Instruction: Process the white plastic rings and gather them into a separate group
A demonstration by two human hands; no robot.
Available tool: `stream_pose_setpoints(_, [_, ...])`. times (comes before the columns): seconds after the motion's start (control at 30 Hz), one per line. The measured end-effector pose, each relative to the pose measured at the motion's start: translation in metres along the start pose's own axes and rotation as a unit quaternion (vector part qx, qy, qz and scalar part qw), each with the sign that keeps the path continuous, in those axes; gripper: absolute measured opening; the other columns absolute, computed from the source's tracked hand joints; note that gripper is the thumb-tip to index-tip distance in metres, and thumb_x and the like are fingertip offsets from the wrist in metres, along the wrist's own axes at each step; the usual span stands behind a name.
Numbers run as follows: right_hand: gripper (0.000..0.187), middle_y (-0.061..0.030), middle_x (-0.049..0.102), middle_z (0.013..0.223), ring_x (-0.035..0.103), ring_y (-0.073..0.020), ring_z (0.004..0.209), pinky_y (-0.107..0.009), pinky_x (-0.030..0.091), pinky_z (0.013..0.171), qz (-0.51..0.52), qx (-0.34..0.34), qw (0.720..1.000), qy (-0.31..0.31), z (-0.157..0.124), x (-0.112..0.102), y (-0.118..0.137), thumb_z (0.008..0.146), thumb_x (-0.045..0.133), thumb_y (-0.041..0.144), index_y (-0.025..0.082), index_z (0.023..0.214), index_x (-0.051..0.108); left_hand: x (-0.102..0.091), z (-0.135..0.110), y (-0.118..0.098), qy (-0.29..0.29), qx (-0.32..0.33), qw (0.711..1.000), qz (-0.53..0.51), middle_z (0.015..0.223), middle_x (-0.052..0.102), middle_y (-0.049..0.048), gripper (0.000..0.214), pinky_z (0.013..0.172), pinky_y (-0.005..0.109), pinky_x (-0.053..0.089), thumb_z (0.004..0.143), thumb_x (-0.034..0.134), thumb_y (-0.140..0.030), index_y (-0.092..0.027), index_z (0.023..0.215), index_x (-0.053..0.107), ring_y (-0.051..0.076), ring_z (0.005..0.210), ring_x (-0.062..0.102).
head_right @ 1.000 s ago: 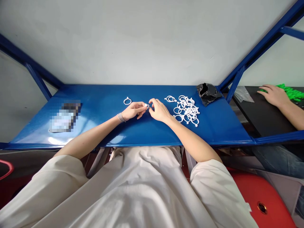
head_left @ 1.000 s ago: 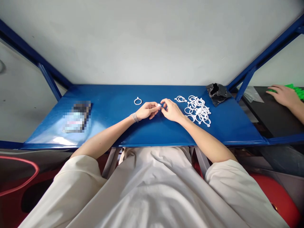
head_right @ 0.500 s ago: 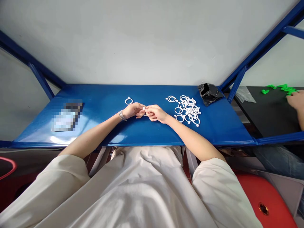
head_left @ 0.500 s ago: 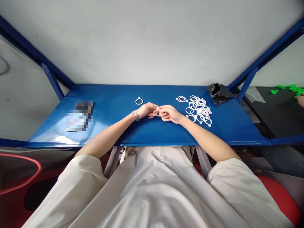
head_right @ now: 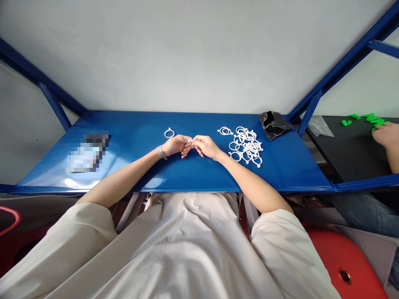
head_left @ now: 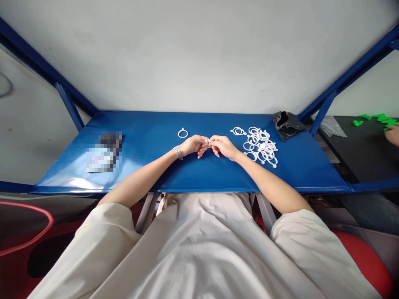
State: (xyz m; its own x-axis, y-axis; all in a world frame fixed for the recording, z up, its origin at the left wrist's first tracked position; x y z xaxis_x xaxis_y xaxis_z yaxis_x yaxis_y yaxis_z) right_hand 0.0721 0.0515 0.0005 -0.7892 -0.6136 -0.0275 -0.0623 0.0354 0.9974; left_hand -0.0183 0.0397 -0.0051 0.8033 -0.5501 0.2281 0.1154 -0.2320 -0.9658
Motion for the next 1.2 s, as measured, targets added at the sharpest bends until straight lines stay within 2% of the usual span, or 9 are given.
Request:
stream_pose_setpoints(0.07, [0.028,0.0038,0.057,0.064,0.053,-0.0109,0.047,-0.022,0.042,0.039,-0.04,-0.024,0.998,-0.049,0.004,-0.012,0.0,0.083,0.074,0.044,0.022,0.085,0.057,0.0,0.001,0.0,-0.001,0.001,1.0,-0.004,0.061,0.054,0.0032,0.021,0.043,0.032,0.053,0.075,0.065,-0.035,-0.018,0.068,0.055,0.016,0.046,0.052])
stream_pose_setpoints(0.17, [0.024,0.0005,0.065,0.075,0.062,-0.0133,0.055,-0.023,0.048,0.041,-0.067,-0.046,0.994,-0.077,0.007,-0.02,0.0,0.086,0.073,0.04,0.022,0.092,0.057,-0.003,0.001,0.001,-0.019,0.005,1.0,-0.006,0.074,0.064,0.0063,0.017,0.047,0.034,0.059,0.075,0.068,-0.031,-0.015,0.076,0.061,0.018,0.052,0.063])
stream_pose_setpoints(0.33, [0.022,-0.0018,0.07,0.087,0.068,-0.0146,0.062,-0.024,0.052,0.048,-0.085,-0.061,0.987,-0.122,0.006,-0.031,0.001,0.088,0.07,0.034,0.023,0.098,0.054,-0.008,0.001,0.0,-0.046,0.027,0.998,0.013,0.085,0.068,0.0092,0.016,0.056,0.033,0.063,0.074,0.073,-0.022,-0.011,0.084,0.069,0.02,0.069,0.071])
stream_pose_setpoints(0.53, [0.025,-0.0013,0.07,0.079,0.065,-0.0148,0.061,-0.026,0.051,0.056,-0.13,-0.088,0.977,-0.146,0.003,-0.038,0.008,0.089,0.07,0.043,0.022,0.092,0.055,-0.015,0.0,-0.002,-0.102,0.058,0.992,0.037,0.091,0.067,0.0089,0.034,0.056,0.031,0.065,0.083,0.084,-0.039,-0.009,0.088,0.071,0.015,0.07,0.068])
stream_pose_setpoints(0.67, [0.03,-0.0038,0.071,0.09,0.067,-0.016,0.066,-0.029,0.053,0.062,-0.181,-0.098,0.969,-0.135,0.0,-0.036,0.012,0.092,0.068,0.046,0.021,0.105,0.059,-0.02,0.002,0.002,-0.129,0.057,0.989,0.043,0.085,0.067,0.0055,0.044,0.055,0.029,0.065,0.083,0.088,-0.048,-0.01,0.091,0.068,0.013,0.065,0.068])
stream_pose_setpoints(0.83, [0.059,-0.0118,0.068,0.117,0.068,-0.0207,0.08,-0.04,0.056,0.084,-0.36,-0.142,0.917,-0.099,-0.006,-0.019,0.021,0.083,0.079,0.036,0.018,0.135,0.056,-0.025,0.003,0.005,-0.146,0.062,0.986,0.046,0.077,0.071,0.0039,0.052,0.061,0.028,0.066,0.076,0.093,-0.054,-0.01,0.092,0.07,0.013,0.062,0.07])
stream_pose_setpoints(0.9, [0.058,-0.0153,0.066,0.12,0.067,-0.0236,0.085,-0.042,0.056,0.087,-0.401,-0.159,0.896,-0.108,-0.008,-0.015,0.024,0.086,0.074,0.033,0.016,0.137,0.055,-0.024,0.003,0.005,-0.141,0.064,0.987,0.048,0.077,0.074,0.0051,0.056,0.065,0.027,0.066,0.069,0.096,-0.057,-0.009,0.088,0.073,0.013,0.063,0.071])
stream_pose_setpoints(1.03, [0.042,-0.0158,0.068,0.111,0.066,-0.0257,0.089,-0.04,0.052,0.086,-0.42,-0.163,0.887,-0.098,-0.007,-0.009,0.02,0.095,0.058,0.032,0.013,0.133,0.057,-0.022,0.002,0.005,-0.12,0.054,0.99,0.059,0.083,0.08,0.0105,0.059,0.073,0.028,0.066,0.065,0.097,-0.061,-0.008,0.085,0.078,0.016,0.072,0.076])
stream_pose_setpoints(1.2, [0.035,-0.004,0.068,0.082,0.059,-0.0197,0.067,-0.032,0.045,0.071,-0.381,-0.111,0.912,-0.099,-0.003,-0.017,0.018,0.1,0.052,0.044,0.017,0.12,0.06,-0.018,0.001,0.0,-0.101,0.053,0.989,0.089,0.073,0.077,0.0094,0.06,0.066,0.027,0.064,0.073,0.09,-0.065,-0.009,0.09,0.077,0.016,0.064,0.074])
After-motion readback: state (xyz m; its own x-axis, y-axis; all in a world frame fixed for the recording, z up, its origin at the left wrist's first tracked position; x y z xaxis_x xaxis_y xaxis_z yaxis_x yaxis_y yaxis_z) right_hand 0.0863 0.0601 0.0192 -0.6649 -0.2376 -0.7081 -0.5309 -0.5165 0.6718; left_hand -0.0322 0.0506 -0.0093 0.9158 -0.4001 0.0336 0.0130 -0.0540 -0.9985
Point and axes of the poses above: each hand's wrist, its own z-axis towards the middle knuckle, its own x-axis out of the palm, y = z × x, the point moved 9 cm from there along z, towards the middle knuckle
